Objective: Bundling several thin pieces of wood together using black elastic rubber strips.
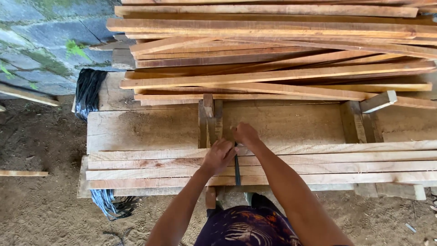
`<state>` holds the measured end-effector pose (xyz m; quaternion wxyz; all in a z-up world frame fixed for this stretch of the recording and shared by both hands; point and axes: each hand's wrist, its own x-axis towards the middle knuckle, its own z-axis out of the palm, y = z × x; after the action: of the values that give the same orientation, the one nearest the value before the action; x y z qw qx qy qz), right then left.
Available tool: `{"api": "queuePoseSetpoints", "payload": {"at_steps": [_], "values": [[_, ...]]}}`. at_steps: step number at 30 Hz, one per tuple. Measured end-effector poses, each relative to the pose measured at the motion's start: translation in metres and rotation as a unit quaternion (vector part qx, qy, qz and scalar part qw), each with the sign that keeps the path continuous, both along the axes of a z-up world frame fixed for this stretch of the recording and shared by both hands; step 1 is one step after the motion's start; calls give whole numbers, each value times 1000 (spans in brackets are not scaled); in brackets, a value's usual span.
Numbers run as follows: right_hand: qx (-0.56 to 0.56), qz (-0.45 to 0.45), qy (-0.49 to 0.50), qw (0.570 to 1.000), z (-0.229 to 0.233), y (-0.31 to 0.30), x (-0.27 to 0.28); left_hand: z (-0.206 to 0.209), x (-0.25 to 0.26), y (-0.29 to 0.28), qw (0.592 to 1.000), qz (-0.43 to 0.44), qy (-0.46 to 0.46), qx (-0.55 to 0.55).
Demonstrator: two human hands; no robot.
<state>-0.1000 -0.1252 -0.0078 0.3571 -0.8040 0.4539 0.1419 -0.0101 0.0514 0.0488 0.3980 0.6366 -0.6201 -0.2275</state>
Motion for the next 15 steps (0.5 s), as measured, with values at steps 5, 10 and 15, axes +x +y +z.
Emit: {"api": "queuePoseSetpoints", "payload": {"at_steps": [5,10,15], "values": [[-75,164,101,978,19,5,18,-17,1,-3,1000,-13,-8,-14],[-83,203,83,972,-2,-2,18,-6,4,-4,999,-20,-30,-36],[-59,182,95,977,18,2,20,-3,6,-3,999,-23,-15,-41]]}}
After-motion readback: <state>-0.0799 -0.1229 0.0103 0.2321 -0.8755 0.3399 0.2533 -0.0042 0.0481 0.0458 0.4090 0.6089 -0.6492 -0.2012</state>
